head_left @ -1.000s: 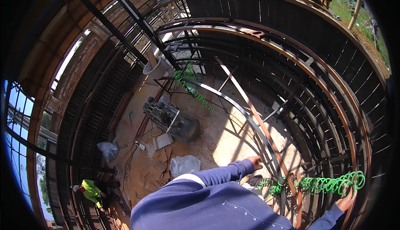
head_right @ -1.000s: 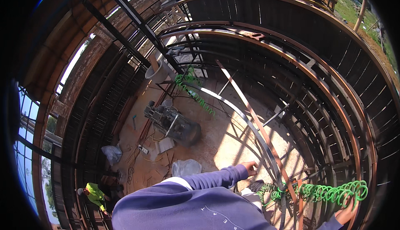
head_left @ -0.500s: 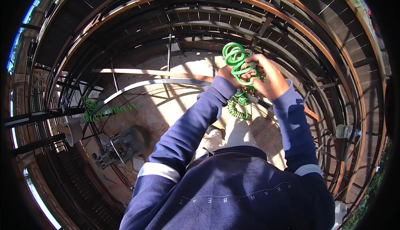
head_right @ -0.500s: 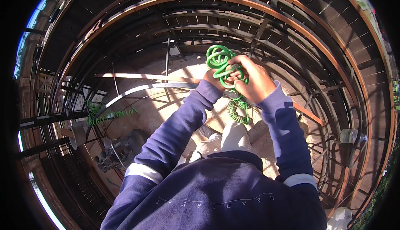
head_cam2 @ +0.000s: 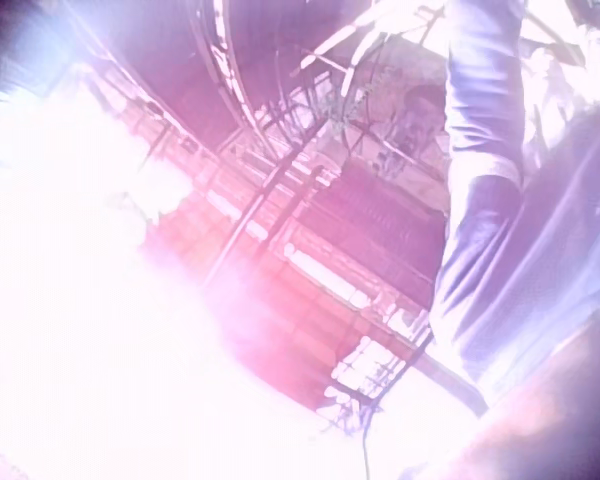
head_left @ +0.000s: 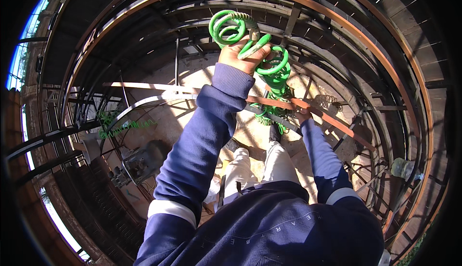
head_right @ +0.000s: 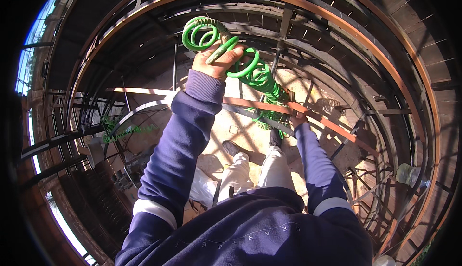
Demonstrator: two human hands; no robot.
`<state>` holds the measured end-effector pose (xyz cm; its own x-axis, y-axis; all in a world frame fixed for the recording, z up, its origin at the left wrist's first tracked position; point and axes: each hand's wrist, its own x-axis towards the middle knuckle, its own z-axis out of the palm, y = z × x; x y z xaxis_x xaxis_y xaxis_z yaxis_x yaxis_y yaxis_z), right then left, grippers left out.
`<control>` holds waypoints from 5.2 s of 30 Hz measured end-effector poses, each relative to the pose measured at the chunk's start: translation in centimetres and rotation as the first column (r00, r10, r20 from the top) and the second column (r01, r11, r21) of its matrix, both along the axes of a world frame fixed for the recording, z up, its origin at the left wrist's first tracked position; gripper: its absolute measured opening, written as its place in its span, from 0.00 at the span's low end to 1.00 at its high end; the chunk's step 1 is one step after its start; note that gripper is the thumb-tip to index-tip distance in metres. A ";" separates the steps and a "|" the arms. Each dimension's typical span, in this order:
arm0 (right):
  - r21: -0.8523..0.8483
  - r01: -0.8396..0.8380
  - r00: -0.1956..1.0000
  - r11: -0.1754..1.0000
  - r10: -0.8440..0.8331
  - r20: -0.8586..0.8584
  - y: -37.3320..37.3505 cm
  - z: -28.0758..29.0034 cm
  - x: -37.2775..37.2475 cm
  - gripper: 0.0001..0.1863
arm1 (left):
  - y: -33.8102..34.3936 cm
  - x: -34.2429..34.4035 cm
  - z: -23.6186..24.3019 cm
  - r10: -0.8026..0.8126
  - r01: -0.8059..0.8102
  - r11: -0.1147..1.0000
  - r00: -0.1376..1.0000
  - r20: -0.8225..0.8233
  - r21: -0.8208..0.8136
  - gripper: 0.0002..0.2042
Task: The person moves an air compressor, then crouches to align wooden planks on the floor, using a square tool to check for precision.
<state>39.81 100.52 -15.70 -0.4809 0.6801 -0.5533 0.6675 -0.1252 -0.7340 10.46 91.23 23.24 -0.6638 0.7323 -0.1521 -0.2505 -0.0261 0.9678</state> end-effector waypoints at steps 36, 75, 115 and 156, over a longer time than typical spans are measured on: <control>0.255 -0.696 0.680 0.671 0.501 0.535 9.1 -2.0 5.3 0.21 | -4.4 2.7 15.6 0.243 -0.292 0.953 0.898 -0.366 -0.084 0.13; -0.238 0.077 0.496 0.968 -0.244 -0.834 7.6 39.0 -7.6 0.45 | -13.8 13.5 32.1 -0.390 0.174 0.914 0.626 -0.676 -0.366 0.13; 0.029 0.345 0.892 0.938 -0.318 -0.323 11.3 8.2 11.6 0.05 | -25.6 29.9 -38.4 0.181 0.077 0.708 0.941 0.285 -0.702 0.10; 0.278 -0.157 0.864 0.948 -0.005 0.504 -0.9 -7.5 10.4 0.17 | 3.4 18.5 -40.1 -0.287 -0.010 0.619 0.928 -0.238 -0.785 0.14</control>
